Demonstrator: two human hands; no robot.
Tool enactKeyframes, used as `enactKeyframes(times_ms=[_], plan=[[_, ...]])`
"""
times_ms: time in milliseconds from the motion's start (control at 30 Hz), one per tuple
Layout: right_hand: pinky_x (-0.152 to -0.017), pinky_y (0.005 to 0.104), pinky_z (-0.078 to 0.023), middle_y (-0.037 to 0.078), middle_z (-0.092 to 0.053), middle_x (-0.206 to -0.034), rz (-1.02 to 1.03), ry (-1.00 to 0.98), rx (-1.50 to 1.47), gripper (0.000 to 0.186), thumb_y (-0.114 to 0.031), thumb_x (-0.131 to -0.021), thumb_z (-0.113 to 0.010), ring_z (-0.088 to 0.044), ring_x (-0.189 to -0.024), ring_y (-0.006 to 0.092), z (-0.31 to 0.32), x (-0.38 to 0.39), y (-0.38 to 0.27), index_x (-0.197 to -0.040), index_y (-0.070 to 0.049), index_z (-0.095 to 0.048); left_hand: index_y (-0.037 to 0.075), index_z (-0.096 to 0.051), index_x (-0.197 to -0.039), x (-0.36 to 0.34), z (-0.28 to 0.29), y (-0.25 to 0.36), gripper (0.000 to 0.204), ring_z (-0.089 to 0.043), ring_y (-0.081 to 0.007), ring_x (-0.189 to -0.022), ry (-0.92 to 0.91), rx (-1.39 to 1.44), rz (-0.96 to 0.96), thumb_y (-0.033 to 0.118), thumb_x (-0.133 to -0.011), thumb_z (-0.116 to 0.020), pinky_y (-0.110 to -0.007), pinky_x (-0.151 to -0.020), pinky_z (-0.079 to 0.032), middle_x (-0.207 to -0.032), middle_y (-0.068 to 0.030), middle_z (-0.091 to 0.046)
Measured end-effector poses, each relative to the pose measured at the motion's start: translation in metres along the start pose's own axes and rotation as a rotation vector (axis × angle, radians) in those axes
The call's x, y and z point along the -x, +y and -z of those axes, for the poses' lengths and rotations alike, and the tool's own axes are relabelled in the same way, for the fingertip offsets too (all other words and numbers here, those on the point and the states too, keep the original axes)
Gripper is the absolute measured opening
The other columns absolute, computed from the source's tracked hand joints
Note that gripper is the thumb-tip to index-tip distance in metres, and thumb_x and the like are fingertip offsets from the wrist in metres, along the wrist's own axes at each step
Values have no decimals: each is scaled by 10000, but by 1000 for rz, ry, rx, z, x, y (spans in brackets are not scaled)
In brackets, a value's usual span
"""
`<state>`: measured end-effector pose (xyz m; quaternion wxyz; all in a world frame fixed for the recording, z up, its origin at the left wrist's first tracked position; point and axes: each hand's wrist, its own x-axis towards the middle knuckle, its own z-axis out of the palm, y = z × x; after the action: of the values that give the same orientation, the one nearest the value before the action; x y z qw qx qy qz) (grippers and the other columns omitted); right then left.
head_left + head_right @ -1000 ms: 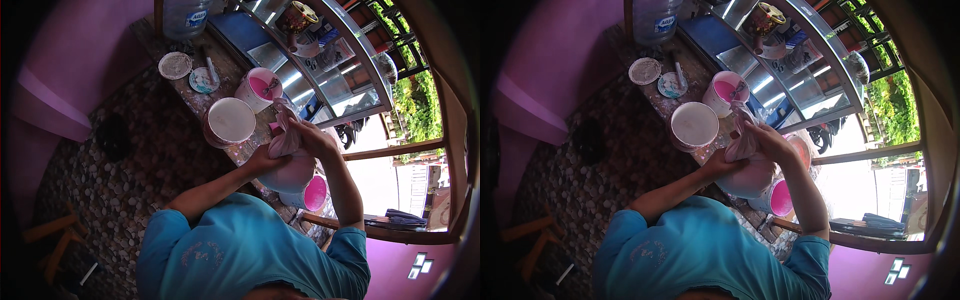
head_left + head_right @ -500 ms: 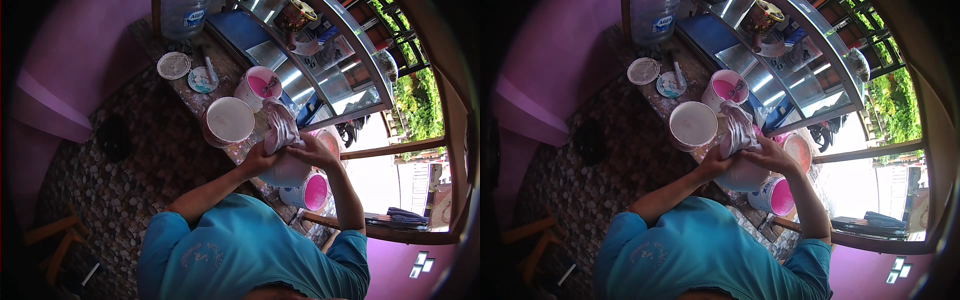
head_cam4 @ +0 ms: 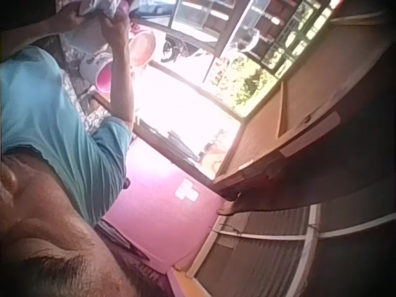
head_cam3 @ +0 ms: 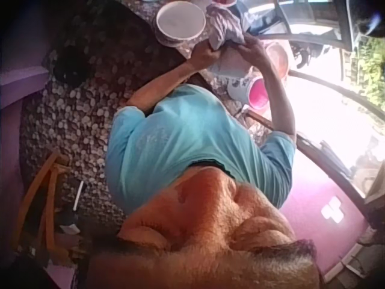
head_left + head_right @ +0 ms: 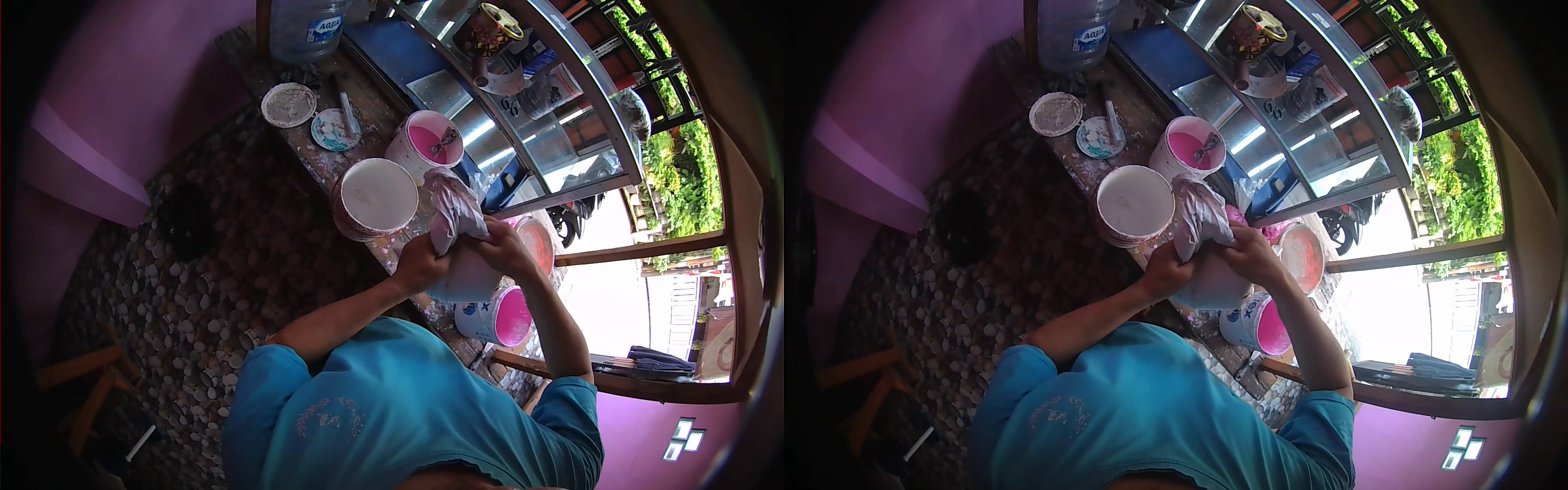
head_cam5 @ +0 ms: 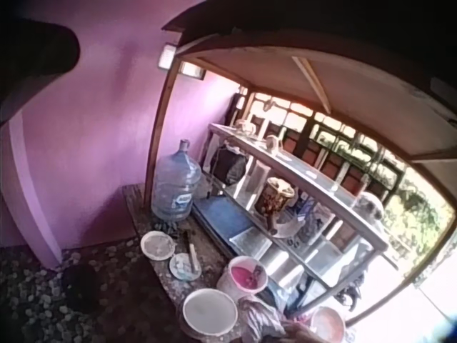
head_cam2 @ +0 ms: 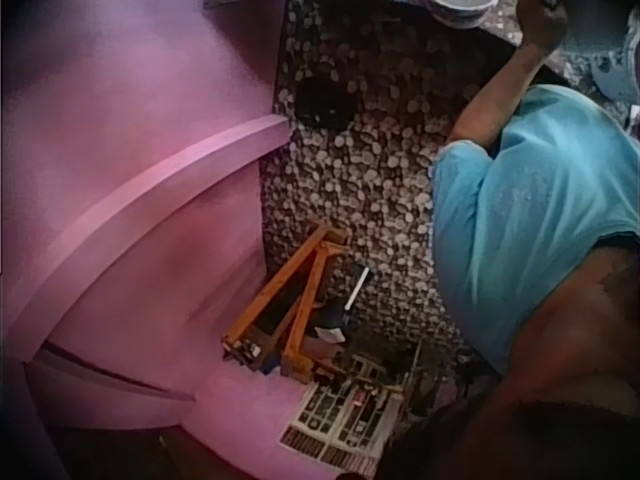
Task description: The person prepares paint by pouring white powder into a container, mixing it with a liquid using a paintbrush, and wiping the brush on a cloth.
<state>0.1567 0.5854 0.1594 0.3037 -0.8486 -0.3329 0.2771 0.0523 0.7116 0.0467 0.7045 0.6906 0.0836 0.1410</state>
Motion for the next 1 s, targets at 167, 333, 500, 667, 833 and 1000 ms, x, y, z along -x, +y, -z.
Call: enactKeyframes(times_ms=[167,333,500,667,833,1000], plan=[[-817,342,-488,116,-666,-994,-28,-117,-113,486,-414,-796,-708,-643,-913,199,1,1,-2,-1102,-44,-629,33,-635,-938,5,-6,6,251,-628,-387,-845,25,-25,28,247,-813,-599,-442,-725,-498,-862,-211,-649],[-803,351,-496,122,-673,-973,-94,-103,39,610,-531,-716,-753,-647,-922,210,-6,-4,8,-1079,-53,-643,21,-632,-891,-4,-3,6,214,-621,-391,-782,-49,-334,-256,210,-795,-601,-465,-701,-495,-806,-206,-634],[-769,338,-504,108,-684,-900,-224,4,-158,571,-476,-690,-789,-657,-863,201,-18,0,26,-1044,-49,-659,10,-612,-896,-5,-1,13,263,-614,-386,-762,-27,-462,-213,234,-763,-647,-461,-695,-483,-813,-204,-626],[-702,288,-510,56,-687,-851,-171,113,-289,295,-221,-767,-728,-636,-758,120,-30,0,34,-979,-20,-687,-29,-601,-920,-6,8,24,350,-618,-389,-802,-62,-505,-144,271,-753,-666,-468,-733,-480,-825,-222,-628],[-701,264,-503,28,-682,-849,-188,170,-404,227,-137,-796,-671,-618,-766,92,-36,5,32,-979,-6,-692,-58,-584,-1015,-5,12,30,490,-630,-370,-913,-167,-455,-2,327,-729,-685,-430,-836,-486,-919,-240,-643],[-720,275,-499,25,-678,-877,-220,151,-377,251,-129,-788,-668,-609,-807,94,-35,5,12,-1004,-2,-680,-14,-611,-1061,-15,18,11,646,-633,-349,-977,-294,-108,29,550,-748,-647,-397,-852,-489,-1014,-233,-646]])
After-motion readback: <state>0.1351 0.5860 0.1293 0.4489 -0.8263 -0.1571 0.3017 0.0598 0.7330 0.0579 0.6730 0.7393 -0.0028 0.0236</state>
